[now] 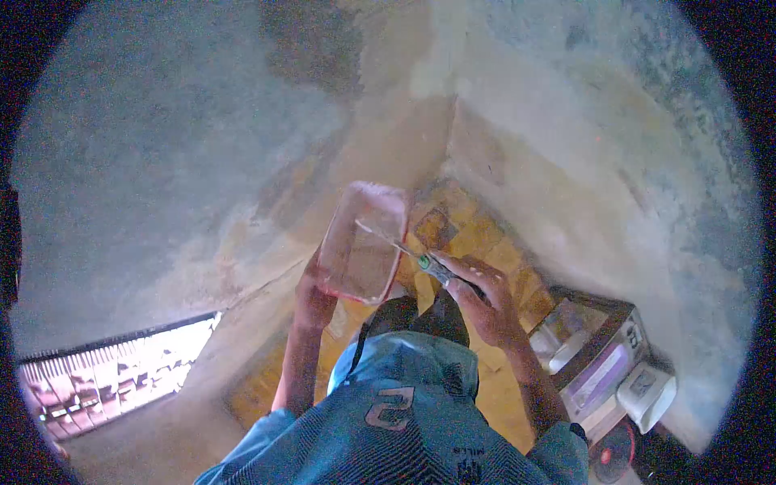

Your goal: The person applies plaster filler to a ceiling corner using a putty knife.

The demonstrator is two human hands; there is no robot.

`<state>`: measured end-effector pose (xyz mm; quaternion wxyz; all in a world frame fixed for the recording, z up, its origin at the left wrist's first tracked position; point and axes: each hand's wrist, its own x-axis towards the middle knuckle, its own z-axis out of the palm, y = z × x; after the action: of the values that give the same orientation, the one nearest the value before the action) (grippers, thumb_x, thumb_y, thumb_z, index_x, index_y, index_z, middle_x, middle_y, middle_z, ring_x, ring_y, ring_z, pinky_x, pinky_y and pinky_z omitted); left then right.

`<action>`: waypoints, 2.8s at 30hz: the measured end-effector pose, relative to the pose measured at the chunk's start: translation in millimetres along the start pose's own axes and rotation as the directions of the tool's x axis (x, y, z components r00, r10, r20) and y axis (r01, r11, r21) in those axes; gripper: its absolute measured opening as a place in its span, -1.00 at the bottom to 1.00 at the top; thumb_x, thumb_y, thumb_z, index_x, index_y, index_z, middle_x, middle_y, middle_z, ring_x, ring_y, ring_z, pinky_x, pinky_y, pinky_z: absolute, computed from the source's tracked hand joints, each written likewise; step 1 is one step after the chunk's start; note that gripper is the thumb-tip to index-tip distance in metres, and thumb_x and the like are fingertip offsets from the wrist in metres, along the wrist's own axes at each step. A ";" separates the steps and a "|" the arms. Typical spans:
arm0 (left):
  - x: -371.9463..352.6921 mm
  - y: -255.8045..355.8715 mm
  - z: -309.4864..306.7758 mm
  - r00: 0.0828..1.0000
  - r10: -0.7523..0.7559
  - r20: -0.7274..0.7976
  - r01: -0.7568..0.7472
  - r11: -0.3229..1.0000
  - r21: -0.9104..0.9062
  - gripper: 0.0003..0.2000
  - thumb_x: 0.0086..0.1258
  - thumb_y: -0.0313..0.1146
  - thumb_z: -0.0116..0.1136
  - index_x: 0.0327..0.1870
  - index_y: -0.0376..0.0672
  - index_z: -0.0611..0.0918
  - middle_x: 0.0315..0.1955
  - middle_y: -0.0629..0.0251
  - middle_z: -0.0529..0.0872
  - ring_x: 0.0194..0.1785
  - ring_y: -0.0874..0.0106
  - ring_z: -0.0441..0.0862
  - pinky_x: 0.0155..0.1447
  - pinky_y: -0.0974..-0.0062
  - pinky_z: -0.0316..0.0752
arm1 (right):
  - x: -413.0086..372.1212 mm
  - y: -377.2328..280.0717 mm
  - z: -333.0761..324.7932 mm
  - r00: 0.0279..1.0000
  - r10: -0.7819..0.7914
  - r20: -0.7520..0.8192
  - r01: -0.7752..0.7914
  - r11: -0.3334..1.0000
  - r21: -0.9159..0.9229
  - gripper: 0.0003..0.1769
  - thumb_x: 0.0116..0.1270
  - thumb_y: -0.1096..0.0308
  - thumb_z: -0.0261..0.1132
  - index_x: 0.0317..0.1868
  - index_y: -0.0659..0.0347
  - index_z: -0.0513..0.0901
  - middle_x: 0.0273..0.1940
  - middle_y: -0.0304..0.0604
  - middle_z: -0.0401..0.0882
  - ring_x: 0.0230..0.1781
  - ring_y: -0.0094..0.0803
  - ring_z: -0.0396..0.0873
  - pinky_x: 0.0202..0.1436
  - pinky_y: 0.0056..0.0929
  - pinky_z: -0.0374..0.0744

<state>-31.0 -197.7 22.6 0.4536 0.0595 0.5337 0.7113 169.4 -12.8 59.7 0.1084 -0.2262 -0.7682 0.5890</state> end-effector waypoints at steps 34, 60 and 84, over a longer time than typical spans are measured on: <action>-39.9 -58.4 -12.0 0.860 0.201 -0.468 -0.307 0.938 -0.160 -0.34 0.18 -0.14 0.12 0.32 -0.19 0.30 0.16 0.20 0.48 0.20 0.27 0.44 0.24 0.25 0.38 | 85.7 309.2 53.7 0.763 0.574 0.297 -0.313 -0.074 0.947 -0.69 0.38 0.07 0.07 -0.14 0.15 0.47 -0.37 -0.21 0.50 -0.57 -0.53 0.39 -0.56 -0.55 0.41; -113.3 -61.5 -196.8 0.869 -0.009 -0.494 -0.101 0.976 -0.195 -0.37 0.12 0.27 0.03 0.05 -0.04 0.37 -0.01 0.24 0.45 0.04 0.20 0.40 0.17 0.14 0.29 | 328.4 184.3 122.1 0.642 -0.019 -0.767 0.150 0.984 0.101 -0.39 0.48 0.27 -0.11 0.44 0.32 -0.03 -0.01 0.23 0.28 0.03 0.05 0.29 0.19 -0.09 0.24; -186.9 -106.8 -391.8 0.770 -0.004 0.638 0.632 0.141 -0.762 -0.78 0.14 -0.05 0.26 -0.42 0.03 0.58 -0.47 0.42 0.59 -0.41 0.37 0.57 -0.20 0.31 0.52 | 364.8 245.8 36.6 0.647 0.156 -0.747 0.085 0.958 0.274 -0.38 0.48 0.10 -0.09 0.43 0.23 0.09 0.26 0.03 0.28 -0.23 -0.41 0.37 -0.07 -0.43 0.44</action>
<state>-83.1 -604.5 -155.4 0.6541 -0.1751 -0.1608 0.7180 -111.3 179.3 -221.6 0.4404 -0.4497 -0.5539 0.5450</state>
